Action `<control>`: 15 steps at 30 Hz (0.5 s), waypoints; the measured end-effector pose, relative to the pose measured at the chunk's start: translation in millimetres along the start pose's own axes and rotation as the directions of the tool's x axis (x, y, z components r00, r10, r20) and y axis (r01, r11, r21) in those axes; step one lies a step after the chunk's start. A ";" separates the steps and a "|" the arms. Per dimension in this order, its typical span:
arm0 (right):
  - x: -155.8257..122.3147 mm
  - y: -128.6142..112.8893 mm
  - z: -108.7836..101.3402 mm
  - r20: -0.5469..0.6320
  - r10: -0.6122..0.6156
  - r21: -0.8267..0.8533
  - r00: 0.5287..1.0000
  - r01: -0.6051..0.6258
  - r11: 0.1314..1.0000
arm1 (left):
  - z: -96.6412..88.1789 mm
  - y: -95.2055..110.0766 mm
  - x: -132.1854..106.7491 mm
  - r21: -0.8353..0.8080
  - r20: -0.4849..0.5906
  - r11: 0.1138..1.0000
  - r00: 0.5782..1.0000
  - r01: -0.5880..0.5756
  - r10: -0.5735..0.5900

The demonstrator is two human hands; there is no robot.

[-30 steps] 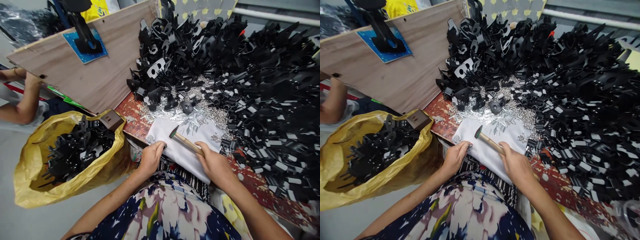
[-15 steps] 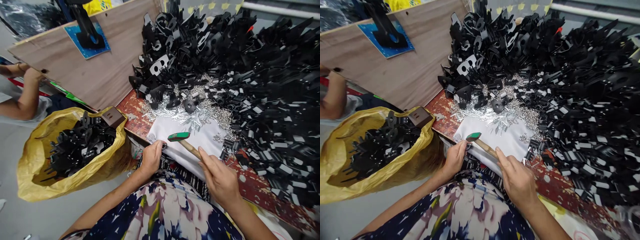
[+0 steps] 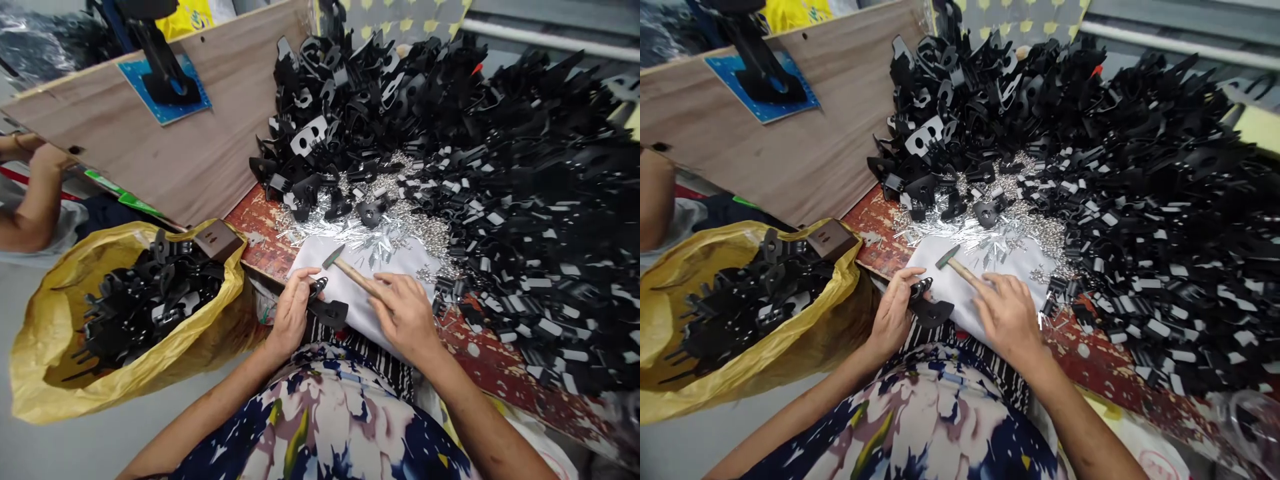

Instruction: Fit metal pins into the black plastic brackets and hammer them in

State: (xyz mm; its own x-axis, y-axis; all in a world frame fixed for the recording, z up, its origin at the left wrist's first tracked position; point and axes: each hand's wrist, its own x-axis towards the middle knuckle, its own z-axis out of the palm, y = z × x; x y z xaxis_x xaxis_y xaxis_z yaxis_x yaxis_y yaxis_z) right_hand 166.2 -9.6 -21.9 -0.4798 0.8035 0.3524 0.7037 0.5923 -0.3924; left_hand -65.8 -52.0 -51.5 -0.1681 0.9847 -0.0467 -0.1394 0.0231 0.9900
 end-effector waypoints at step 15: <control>58.2 94.1 -80.5 -0.268 0.542 0.837 0.797 -0.086 0.540 | 26.4 -14.0 28.2 -0.090 0.262 0.917 0.897 0.389 -0.355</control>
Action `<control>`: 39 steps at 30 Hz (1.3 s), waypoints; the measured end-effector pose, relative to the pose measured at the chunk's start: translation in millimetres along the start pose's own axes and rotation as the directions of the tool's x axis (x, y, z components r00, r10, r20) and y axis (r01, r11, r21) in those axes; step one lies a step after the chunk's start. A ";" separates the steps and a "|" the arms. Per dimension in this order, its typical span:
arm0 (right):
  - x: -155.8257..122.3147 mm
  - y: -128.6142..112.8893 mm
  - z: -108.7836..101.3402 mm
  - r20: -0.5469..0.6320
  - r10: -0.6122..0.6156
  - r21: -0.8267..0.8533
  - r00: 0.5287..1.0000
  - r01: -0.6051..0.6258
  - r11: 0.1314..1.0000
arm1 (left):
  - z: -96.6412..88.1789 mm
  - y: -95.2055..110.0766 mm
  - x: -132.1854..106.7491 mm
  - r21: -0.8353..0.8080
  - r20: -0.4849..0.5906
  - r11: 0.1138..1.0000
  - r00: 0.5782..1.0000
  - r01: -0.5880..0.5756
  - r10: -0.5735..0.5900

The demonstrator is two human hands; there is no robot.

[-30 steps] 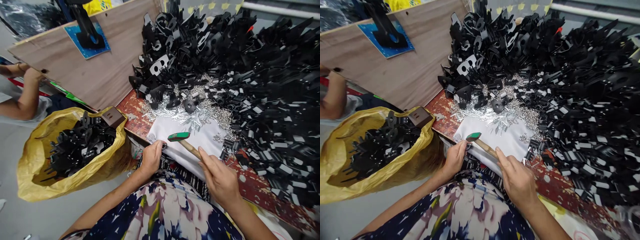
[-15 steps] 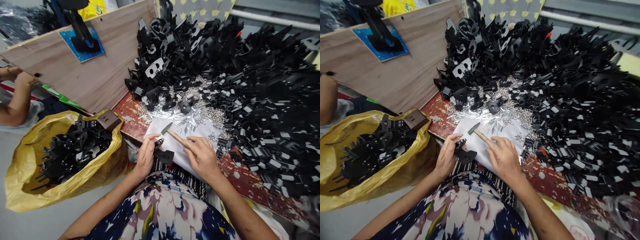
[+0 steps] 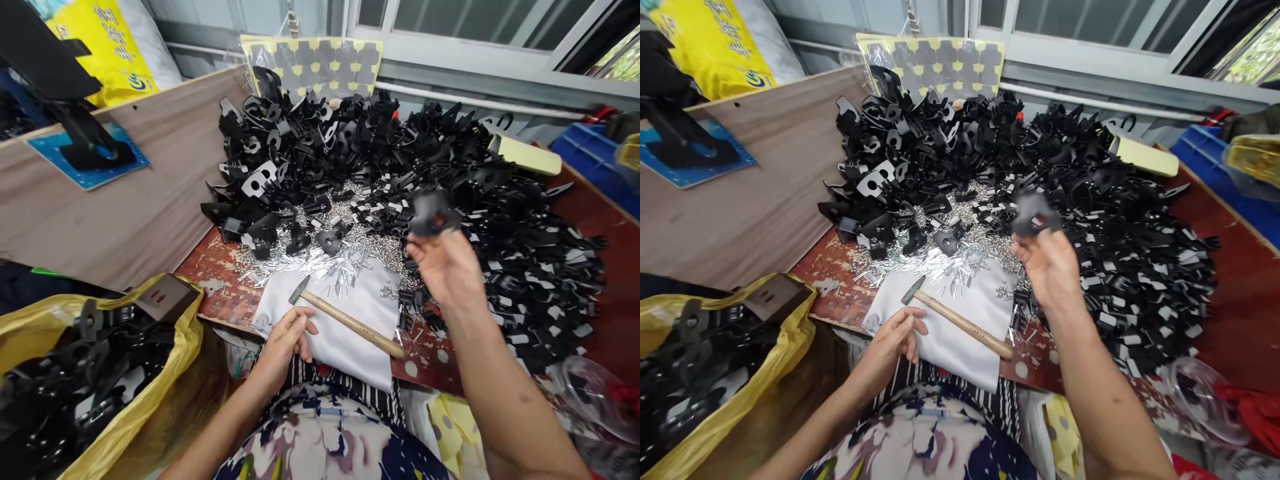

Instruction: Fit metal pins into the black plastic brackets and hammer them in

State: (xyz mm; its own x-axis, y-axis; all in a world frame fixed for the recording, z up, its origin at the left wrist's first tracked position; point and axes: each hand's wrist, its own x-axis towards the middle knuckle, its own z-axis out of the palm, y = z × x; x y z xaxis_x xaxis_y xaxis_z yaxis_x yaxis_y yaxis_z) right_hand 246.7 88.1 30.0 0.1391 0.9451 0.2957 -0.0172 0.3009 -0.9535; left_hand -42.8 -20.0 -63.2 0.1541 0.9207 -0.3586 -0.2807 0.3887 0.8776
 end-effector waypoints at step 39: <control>102.5 55.9 64.8 0.565 0.034 -0.798 0.825 0.535 0.278 | -33.4 31.0 6.0 0.448 -0.122 0.866 0.944 -0.223 0.306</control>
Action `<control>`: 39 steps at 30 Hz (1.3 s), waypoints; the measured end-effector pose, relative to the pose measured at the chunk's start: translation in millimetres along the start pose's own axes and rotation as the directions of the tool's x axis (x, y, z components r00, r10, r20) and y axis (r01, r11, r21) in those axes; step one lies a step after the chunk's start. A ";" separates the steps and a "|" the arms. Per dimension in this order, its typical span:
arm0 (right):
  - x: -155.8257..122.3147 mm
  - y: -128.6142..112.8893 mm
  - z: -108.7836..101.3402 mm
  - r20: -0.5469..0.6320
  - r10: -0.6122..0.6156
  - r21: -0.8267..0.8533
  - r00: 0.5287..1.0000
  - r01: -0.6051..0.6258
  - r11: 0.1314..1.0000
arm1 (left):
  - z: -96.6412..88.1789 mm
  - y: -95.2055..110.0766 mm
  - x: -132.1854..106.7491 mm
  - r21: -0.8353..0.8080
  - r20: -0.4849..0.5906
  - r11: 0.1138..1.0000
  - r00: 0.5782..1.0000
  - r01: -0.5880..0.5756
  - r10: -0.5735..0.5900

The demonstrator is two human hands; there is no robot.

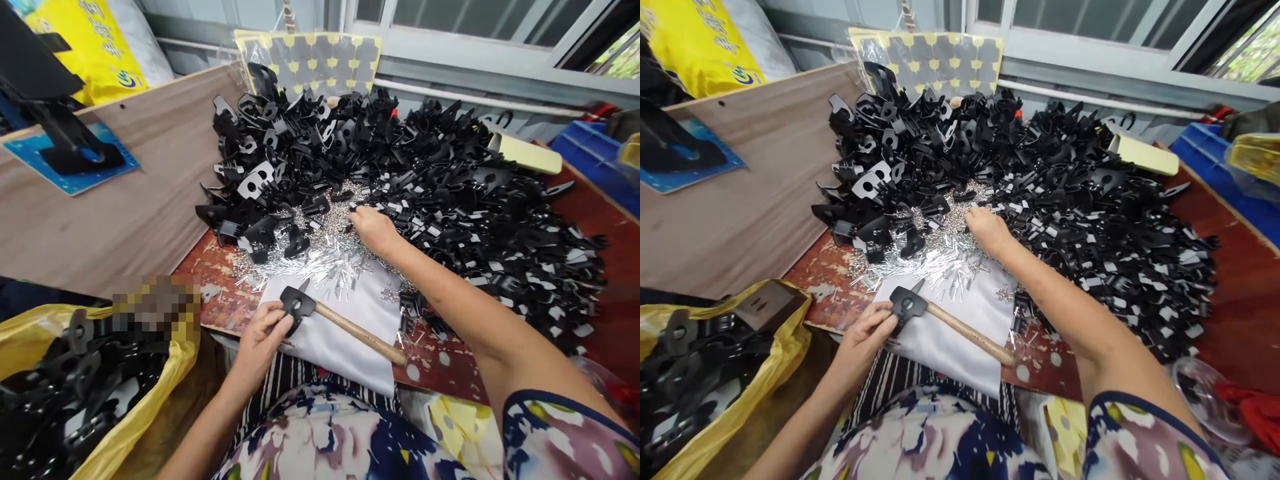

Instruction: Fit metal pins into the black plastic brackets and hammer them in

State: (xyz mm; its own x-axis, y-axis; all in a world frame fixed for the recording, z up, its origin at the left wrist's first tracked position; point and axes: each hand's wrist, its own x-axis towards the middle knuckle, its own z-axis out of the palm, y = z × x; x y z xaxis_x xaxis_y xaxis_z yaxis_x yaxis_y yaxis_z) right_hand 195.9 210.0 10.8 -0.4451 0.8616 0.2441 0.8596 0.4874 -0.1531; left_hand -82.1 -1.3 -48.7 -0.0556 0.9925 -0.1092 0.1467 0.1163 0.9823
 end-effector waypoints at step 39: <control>-122.5 -2.6 22.3 -0.045 0.297 0.159 0.954 -0.287 0.945 | 37.3 25.6 -13.4 -0.438 0.273 0.833 0.933 0.338 -0.235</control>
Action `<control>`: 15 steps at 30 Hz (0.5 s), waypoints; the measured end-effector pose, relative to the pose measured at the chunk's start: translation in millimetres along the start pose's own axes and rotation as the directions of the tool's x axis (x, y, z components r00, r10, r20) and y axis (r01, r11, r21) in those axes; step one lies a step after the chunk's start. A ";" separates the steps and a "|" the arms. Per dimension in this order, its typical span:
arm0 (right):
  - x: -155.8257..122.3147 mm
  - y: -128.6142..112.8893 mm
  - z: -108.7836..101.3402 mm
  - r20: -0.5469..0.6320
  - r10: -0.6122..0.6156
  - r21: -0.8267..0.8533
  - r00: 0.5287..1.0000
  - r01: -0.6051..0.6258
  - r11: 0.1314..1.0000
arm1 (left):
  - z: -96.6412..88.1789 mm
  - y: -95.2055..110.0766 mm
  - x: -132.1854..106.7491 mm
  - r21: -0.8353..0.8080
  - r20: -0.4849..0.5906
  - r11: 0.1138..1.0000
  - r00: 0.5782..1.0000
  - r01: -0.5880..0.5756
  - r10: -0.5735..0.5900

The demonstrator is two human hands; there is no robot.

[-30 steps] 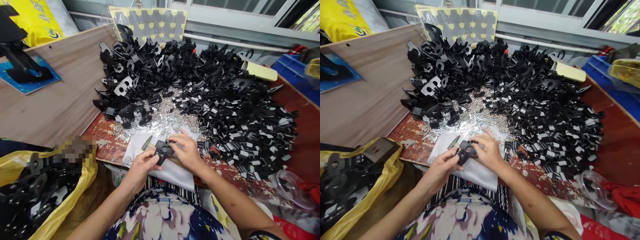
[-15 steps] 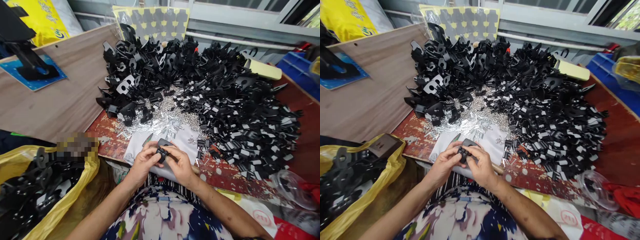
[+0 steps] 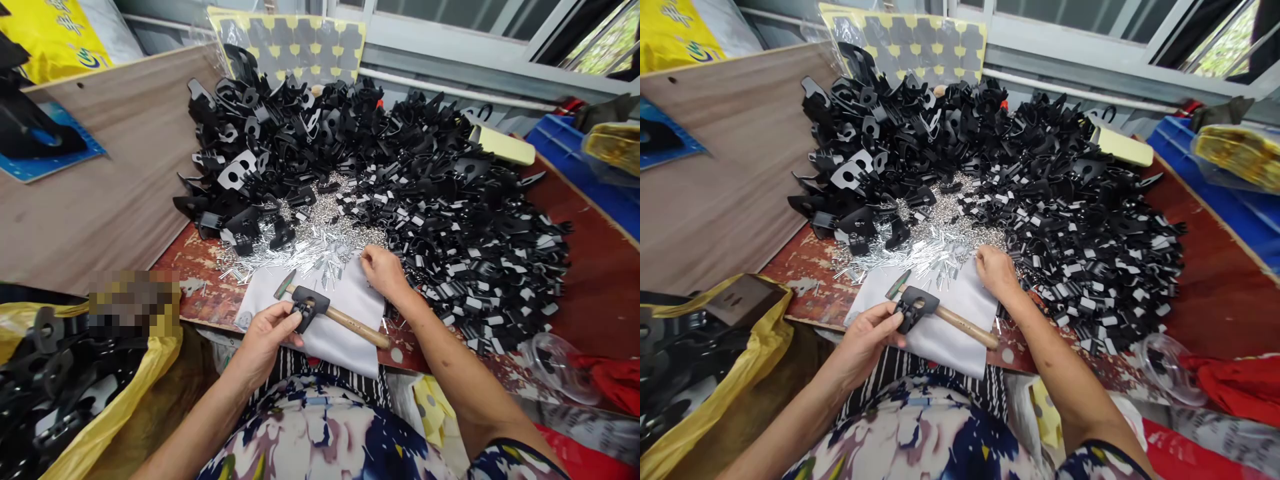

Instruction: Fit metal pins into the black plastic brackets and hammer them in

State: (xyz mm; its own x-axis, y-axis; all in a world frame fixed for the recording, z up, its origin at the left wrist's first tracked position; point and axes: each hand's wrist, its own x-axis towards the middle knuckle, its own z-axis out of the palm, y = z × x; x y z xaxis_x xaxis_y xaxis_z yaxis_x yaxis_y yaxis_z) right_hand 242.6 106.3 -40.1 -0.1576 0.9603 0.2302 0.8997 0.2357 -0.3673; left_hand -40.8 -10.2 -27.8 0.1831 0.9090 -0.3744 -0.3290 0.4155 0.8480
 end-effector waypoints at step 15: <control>-100.5 -111.8 -24.1 0.085 -0.577 0.253 0.812 0.543 0.801 | 7.1 -14.9 1.5 0.400 0.039 0.904 0.988 -0.152 0.149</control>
State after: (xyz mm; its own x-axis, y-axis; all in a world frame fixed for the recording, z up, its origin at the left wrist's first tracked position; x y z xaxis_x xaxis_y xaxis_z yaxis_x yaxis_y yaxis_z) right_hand 167.6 -20.1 -0.4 -0.6821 0.6563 0.3224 0.5318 0.7479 -0.3974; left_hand -29.0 -15.2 -38.4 0.1679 0.9589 -0.2287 0.0448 0.2243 0.9735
